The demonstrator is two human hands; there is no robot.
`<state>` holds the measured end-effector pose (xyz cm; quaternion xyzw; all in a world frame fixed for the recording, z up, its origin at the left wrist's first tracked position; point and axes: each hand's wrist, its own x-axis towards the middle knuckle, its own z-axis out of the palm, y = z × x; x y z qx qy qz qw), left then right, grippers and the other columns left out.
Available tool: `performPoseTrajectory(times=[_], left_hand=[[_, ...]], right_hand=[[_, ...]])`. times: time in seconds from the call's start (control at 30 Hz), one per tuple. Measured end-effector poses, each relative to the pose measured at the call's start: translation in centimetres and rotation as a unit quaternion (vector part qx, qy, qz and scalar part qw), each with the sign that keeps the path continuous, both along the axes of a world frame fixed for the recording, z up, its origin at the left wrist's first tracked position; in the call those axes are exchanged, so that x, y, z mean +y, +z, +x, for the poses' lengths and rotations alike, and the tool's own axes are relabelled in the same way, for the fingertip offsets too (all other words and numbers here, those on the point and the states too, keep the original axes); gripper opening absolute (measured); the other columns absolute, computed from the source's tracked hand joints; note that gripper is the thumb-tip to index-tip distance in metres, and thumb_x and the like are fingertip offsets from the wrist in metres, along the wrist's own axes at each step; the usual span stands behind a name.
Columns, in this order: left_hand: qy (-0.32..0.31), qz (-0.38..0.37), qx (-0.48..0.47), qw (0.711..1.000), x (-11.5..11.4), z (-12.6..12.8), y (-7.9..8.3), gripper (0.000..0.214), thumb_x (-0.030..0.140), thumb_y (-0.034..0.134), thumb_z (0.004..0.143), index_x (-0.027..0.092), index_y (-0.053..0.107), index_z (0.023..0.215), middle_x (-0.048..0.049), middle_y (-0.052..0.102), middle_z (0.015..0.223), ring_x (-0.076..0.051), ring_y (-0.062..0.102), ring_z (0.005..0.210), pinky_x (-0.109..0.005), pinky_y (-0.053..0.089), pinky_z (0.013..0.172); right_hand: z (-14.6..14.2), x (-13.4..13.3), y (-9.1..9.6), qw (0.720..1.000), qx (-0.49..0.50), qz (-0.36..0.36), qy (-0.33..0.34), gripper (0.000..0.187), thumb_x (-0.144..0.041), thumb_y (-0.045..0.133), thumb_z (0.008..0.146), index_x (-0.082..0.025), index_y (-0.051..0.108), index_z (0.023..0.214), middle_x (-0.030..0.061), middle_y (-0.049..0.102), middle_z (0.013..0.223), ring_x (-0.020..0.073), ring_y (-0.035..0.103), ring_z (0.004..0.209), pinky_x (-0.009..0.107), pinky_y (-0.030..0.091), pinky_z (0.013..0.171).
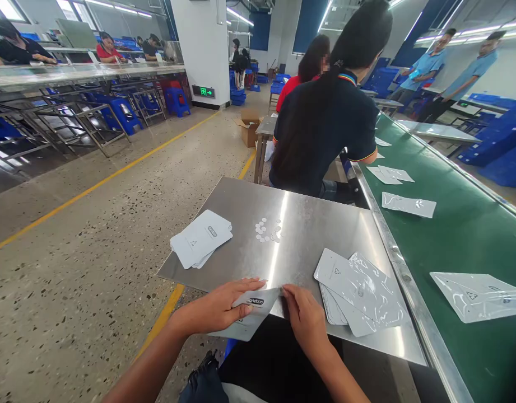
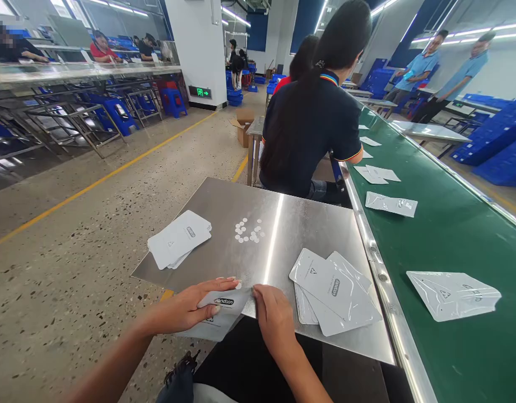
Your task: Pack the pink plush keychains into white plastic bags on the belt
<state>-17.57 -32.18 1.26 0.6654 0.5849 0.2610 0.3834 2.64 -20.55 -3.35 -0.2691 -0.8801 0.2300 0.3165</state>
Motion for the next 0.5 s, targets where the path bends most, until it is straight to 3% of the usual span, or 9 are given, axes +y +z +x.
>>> performPoseTrajectory(times=[0.13,0.27,0.37,0.5], left_hand=[[0.071,-0.029,-0.090,0.993,-0.1,-0.6,0.4,0.040,0.037,0.037,0.090,0.030,0.045,0.129,0.0005,0.043,0.138,-0.020,0.038,0.127,-0.035,0.029,0.105],[0.187,-0.058,-0.172,0.965,-0.7,-0.9,-0.1,0.041,0.044,0.037,0.088,0.022,0.056,0.117,-0.0046,0.065,0.105,-0.021,0.058,0.093,-0.029,0.047,0.077],[0.238,-0.057,-0.178,0.953,-1.0,-1.0,-1.1,0.040,0.048,0.040,0.085,0.018,0.063,0.098,-0.0042,0.065,0.083,-0.019,0.057,0.075,-0.025,0.045,0.062],[0.268,-0.054,-0.175,0.946,-1.0,-1.1,-1.9,0.037,0.050,0.042,0.083,0.017,0.061,0.085,-0.0032,0.061,0.076,-0.018,0.053,0.070,-0.024,0.043,0.059]], right_hand=[[-2.0,2.3,1.9,0.976,-0.028,-0.213,-0.041,0.022,-0.037,0.042,0.088,-0.022,0.057,0.094,0.0033,0.066,0.084,0.0169,0.062,0.074,0.031,0.048,0.068],[-3.5,4.4,2.4,0.931,0.021,-0.361,-0.048,0.027,-0.043,0.049,0.081,-0.021,0.057,0.093,0.0019,0.064,0.077,0.0153,0.061,0.067,0.029,0.049,0.064],[-4.5,5.4,2.3,0.923,0.026,-0.380,-0.057,0.029,-0.046,0.050,0.078,-0.019,0.058,0.086,-0.0001,0.059,0.069,0.0128,0.057,0.057,0.026,0.048,0.057],[-5.8,6.2,1.9,0.936,-0.003,-0.342,-0.078,0.030,-0.049,0.046,0.080,-0.020,0.054,0.080,-0.0041,0.053,0.057,0.0107,0.048,0.044,0.024,0.042,0.048]])
